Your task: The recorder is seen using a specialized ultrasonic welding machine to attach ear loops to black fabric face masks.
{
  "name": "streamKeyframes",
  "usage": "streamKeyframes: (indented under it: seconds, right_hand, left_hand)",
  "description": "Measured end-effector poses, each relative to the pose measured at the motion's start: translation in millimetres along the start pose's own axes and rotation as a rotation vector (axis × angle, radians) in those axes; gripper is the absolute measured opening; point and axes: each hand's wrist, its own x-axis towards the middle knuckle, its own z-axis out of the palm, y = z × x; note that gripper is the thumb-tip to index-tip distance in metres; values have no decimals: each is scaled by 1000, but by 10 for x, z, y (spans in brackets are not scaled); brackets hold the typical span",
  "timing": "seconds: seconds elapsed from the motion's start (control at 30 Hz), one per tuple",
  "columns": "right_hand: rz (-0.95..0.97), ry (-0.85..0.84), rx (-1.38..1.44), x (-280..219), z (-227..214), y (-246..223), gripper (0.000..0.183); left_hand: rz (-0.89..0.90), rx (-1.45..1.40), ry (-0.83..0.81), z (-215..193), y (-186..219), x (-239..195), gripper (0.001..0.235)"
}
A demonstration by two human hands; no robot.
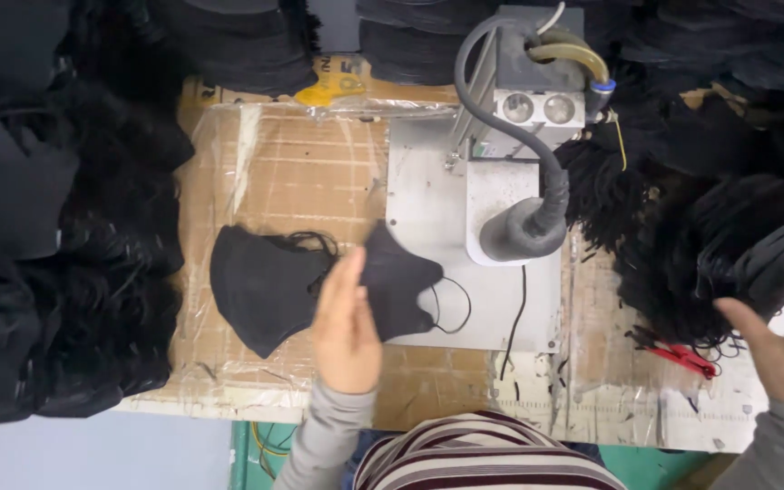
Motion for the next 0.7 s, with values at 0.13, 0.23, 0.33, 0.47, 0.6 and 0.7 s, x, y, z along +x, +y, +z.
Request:
streamKeyframes:
  seconds: [0.13,0.23,0.33,0.47,0.6,0.7]
  right_hand:
    - [-8,-68,-7,-182,343,1006,60]
    - [118,-174,267,-318,453,1874,46]
    - [211,-347,274,-305,370,2016,21]
    - [119,-85,301,-267,22,1189,23]
    - [20,50,-137,-197,-444,28,12]
    - [117,39,53,-216,-485,-648,16]
  left_hand:
    - [-125,94,153,-309,-332,-71,45]
    - [-145,241,257,-490,-710,-175,44]
    - [-164,387,274,-560,-1057,-245,47]
    - [-73,491,258,-599,-928,-252,53]
    - [11,531,328,-571,-500,-245,48]
    - [55,284,134,-354,-168,-261,27]
